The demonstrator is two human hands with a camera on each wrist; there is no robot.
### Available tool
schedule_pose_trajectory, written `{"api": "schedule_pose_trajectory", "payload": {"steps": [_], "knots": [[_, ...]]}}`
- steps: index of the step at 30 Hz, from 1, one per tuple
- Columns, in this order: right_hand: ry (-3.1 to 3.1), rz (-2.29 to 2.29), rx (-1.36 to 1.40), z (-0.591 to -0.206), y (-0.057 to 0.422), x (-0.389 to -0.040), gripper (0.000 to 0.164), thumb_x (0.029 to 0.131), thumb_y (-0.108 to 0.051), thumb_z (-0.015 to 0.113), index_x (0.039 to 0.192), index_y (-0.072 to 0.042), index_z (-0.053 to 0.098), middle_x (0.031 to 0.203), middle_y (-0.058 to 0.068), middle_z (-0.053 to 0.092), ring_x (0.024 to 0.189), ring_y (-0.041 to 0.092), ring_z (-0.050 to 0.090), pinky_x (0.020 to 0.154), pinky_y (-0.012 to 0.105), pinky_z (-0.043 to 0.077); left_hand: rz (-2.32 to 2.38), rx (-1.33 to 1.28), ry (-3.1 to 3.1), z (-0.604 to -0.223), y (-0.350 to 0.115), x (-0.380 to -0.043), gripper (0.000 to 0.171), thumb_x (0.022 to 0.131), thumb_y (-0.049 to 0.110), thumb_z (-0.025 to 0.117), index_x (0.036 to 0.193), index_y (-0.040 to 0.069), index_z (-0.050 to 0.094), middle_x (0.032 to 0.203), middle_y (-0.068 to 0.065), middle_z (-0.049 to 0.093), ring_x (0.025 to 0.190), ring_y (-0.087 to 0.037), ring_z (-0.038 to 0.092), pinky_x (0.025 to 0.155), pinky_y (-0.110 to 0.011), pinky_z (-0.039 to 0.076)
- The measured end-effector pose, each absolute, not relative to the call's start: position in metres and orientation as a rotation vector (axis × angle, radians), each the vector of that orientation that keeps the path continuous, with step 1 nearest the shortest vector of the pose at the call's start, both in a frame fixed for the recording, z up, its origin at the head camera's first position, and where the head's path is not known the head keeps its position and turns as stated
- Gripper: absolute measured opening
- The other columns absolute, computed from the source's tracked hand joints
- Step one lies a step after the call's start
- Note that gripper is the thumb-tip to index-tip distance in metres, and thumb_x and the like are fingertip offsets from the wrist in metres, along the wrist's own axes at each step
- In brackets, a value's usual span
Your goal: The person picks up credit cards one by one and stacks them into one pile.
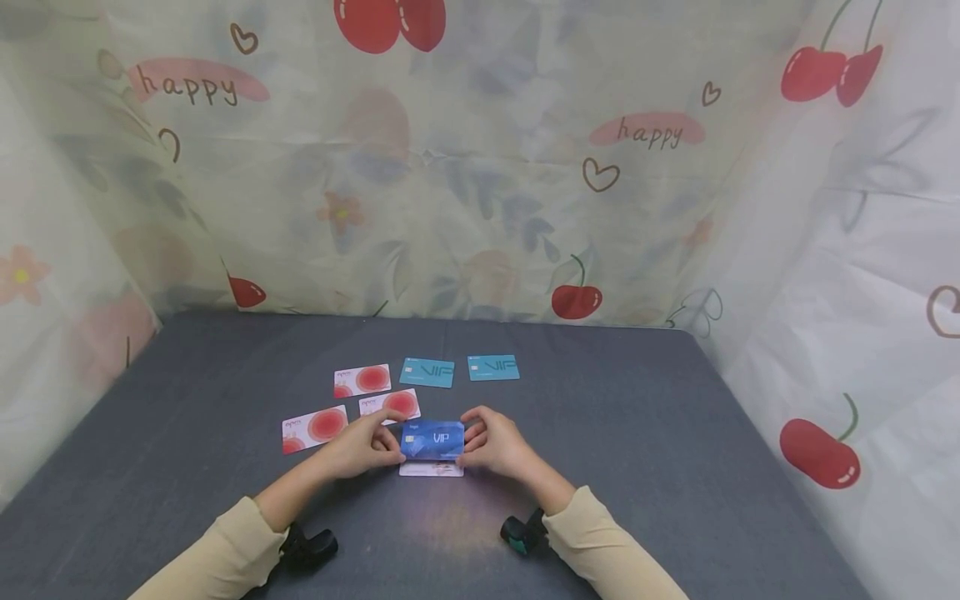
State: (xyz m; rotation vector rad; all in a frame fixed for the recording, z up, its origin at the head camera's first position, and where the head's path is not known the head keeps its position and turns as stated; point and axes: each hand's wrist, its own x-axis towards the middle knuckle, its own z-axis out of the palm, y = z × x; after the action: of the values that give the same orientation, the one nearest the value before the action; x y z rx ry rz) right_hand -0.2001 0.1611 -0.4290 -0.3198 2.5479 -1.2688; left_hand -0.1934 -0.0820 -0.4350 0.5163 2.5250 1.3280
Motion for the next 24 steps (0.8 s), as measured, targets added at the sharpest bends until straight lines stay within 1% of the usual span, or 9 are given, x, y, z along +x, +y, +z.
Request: {"api": "schedule_pose_trajectory", "payload": {"steps": [13, 24], "knots": [[2.550, -1.252, -0.344, -0.4293, 0.1608, -0.1975, 0.054, 0.070, -0.004, 0.078, 0.117, 0.001, 0.053, 0.092, 0.009, 0.061, 0.076, 0.012, 0.060, 0.070, 0.028, 0.055, 1.287, 0.544, 2.551, -0.4332, -0.0814, -0.1901, 0.052, 0.078, 0.011, 0.073, 0.123, -0.002, 0.050, 0.075, -0.003, 0.063, 0.062, -0.010, 0.055, 0.064, -0.019, 0.051], [2.548, -1.234, -0.376, -0.4291, 0.1617, -0.1952, 0.053, 0.070, -0.006, 0.079, 0.116, 0.002, 0.053, 0.092, 0.010, 0.061, 0.076, 0.012, 0.060, 0.070, 0.026, 0.055, 1.266, 0.529, 2.561, -0.4342, -0.0798, -0.1888, 0.049, 0.078, 0.012, 0.073, 0.120, -0.001, 0.051, 0.073, -0.002, 0.062, 0.061, -0.009, 0.055, 0.062, -0.017, 0.049]]}}
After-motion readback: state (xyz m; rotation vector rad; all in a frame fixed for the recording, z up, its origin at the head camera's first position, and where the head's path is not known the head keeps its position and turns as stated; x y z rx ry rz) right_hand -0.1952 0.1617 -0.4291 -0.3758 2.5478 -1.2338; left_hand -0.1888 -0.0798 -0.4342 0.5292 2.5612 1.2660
